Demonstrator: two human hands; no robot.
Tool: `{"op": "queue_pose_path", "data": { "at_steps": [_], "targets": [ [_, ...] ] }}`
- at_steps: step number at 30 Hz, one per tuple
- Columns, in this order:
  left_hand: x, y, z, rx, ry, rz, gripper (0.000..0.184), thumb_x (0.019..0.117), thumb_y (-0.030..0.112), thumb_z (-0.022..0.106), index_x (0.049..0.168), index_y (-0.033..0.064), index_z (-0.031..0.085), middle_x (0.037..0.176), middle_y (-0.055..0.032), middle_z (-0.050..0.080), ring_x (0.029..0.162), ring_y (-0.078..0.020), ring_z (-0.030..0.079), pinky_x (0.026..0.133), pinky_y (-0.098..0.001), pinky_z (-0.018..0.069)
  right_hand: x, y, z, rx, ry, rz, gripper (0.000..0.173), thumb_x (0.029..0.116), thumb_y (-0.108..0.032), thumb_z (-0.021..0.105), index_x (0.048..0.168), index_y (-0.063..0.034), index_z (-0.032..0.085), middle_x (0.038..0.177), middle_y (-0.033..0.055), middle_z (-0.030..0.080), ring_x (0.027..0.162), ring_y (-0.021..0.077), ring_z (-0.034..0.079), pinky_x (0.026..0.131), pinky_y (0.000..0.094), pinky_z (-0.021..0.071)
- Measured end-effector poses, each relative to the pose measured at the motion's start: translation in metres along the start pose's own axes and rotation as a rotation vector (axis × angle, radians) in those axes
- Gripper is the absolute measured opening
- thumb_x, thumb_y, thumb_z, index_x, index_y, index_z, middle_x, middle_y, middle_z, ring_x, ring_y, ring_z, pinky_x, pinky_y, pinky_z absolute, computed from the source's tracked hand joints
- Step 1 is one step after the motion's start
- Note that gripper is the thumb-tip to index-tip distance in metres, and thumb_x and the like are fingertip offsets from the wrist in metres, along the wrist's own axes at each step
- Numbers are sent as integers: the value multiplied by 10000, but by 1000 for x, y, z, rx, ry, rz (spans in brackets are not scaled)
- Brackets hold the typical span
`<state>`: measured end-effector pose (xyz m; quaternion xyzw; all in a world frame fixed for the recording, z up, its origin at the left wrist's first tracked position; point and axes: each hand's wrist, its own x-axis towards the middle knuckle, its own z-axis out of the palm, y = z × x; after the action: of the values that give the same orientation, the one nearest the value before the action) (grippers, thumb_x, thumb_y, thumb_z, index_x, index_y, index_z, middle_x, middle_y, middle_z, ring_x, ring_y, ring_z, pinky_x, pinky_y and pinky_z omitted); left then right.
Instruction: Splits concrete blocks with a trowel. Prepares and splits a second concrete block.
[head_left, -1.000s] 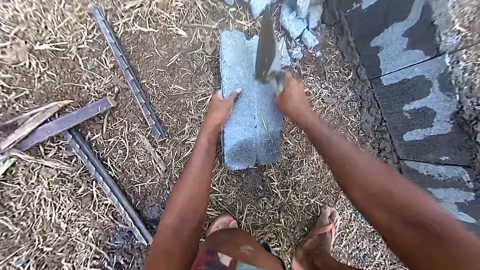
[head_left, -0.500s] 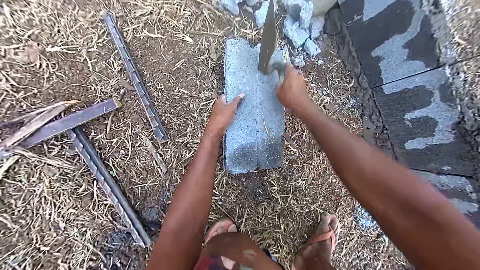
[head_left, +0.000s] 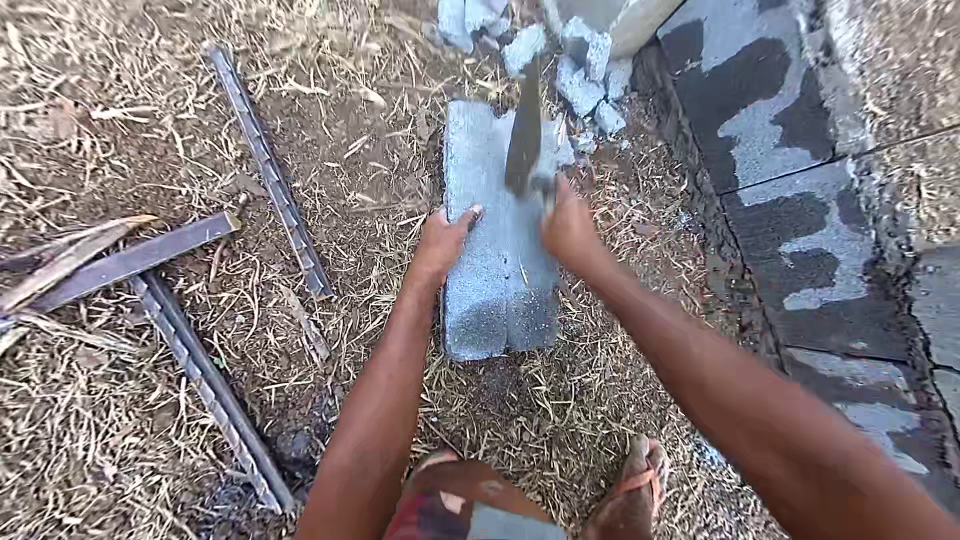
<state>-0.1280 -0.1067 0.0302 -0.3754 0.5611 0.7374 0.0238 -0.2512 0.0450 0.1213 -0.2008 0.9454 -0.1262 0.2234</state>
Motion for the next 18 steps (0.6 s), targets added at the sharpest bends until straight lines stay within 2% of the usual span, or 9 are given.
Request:
{"op": "queue_pose_path", "data": {
  "at_steps": [1, 2, 4, 6, 8, 9, 10, 13, 18],
  "targets": [
    [-2, 4, 0, 0, -3, -5, 526, 1027, 442, 604, 1387, 64, 544, 1174, -149, 701, 1018, -240, 714, 895, -474, 604, -31, 10, 1, 3, -38, -10, 550, 955, -105, 646, 1456, -8, 443, 996, 302, 683, 893, 493, 695, 741, 681, 557],
    [-4, 6, 1, -6, -7, -8, 512, 1031, 437, 599, 1378, 64, 547, 1160, -150, 703, 1005, -242, 715, 884, -473, 606, -53, 17, 0, -34, -109, 7, 528, 965, -127, 643, 1445, -19, 451, 946, 285, 687, 855, 480, 697, 727, 669, 559],
    [-7, 8, 1, -13, -14, -8, 490, 1037, 419, 594, 1361, 54, 551, 1133, -155, 705, 979, -242, 717, 869, -470, 605, -79, 23, -6, -132, -248, 41, 463, 984, -160, 608, 1424, -75, 493, 937, 231, 699, 896, 434, 701, 795, 632, 548],
    [-11, 5, -3, -7, -22, 1, 481, 1044, 410, 584, 1356, 45, 551, 1131, -152, 706, 977, -237, 717, 876, -467, 603, -85, 26, -11, -112, -245, 64, 460, 990, -174, 609, 1431, -77, 519, 968, 233, 706, 927, 429, 699, 831, 631, 540],
    [-27, -6, -2, -13, -25, -9, 467, 1053, 401, 570, 1355, 45, 552, 1126, -142, 708, 969, -227, 719, 867, -458, 608, -83, 34, -16, -27, -154, 79, 462, 999, -175, 636, 1423, -41, 510, 957, 272, 691, 867, 460, 692, 768, 664, 544],
    [-38, -11, -3, -8, -16, -24, 458, 1054, 404, 565, 1351, 55, 556, 1122, -134, 711, 962, -223, 721, 857, -455, 614, -78, 38, -17, 7, -95, 60, 449, 991, -170, 632, 1405, -42, 514, 918, 266, 681, 795, 453, 684, 690, 659, 544],
    [-46, -9, -6, 8, -5, -30, 455, 1056, 413, 559, 1348, 65, 558, 1114, -133, 713, 948, -225, 723, 839, -458, 619, -65, 37, -20, 31, -44, 37, 445, 982, -159, 627, 1396, -39, 516, 910, 263, 677, 775, 452, 679, 662, 661, 534],
    [-60, -14, -5, 22, 33, -36, 441, 1051, 431, 558, 1339, 98, 584, 1090, -128, 719, 896, -228, 723, 789, -464, 612, -21, 18, -29, 10, -31, 43, 468, 968, -164, 641, 1405, -55, 512, 994, 250, 690, 888, 448, 692, 767, 666, 536],
    [-53, -20, -2, 10, 64, -20, 465, 1035, 454, 581, 1361, 121, 573, 1102, -112, 722, 910, -211, 725, 800, -452, 614, 48, -18, -28, -61, -65, -39, 455, 948, -141, 642, 1375, -31, 529, 1085, 268, 680, 1009, 453, 682, 836, 657, 532]
  ]
}}
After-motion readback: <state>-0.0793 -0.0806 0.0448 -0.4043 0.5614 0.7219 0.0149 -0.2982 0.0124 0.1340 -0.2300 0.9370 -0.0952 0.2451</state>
